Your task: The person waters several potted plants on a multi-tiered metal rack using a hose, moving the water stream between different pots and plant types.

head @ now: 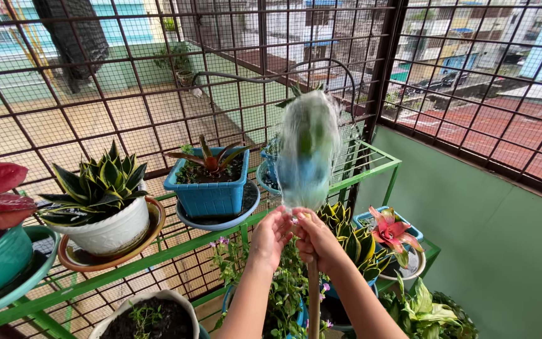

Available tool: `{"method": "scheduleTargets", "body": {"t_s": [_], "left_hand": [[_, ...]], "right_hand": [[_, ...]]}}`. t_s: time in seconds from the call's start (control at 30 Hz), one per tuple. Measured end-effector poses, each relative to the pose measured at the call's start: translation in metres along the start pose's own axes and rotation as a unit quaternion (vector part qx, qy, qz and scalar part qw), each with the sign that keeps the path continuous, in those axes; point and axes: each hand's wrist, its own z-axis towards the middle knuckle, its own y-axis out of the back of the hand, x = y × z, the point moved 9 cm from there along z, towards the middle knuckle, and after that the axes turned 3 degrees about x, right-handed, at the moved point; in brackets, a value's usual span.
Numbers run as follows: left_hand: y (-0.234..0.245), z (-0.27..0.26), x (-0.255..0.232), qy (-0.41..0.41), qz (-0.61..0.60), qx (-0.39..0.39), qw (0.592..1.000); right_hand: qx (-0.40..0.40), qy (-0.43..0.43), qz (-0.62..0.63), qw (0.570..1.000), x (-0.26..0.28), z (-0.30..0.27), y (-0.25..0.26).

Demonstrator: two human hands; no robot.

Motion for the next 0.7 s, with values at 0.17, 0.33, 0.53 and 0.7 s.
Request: {"method": "scheduleTargets", "body": {"t_s": [0.17,0.33,0.53,0.7], "left_hand": [[0.011,-0.001,0.006,0.017,-0.02,0.003,1.0],[0.03,0.002,0.016,0.029,-0.009,-0.017,0.999],[0.044,0.002,0.033,0.049,-0.001,-0.026,0.998],[0.045,-0.003,0.039,0.06,0.007,-0.035,0.998]], "right_hand": [[0.014,-0.028,0.004,0.999,-0.018,0.007,0.001],[0.036,-0.051,0.025,0.998,-0.052,0.008,0.01],[0.013,-0.099,0.045,0.994,-0.099,0.006,0.033],[0.014,-0.11,0.066,0.992,-0.123,0.002,0.048]]}}
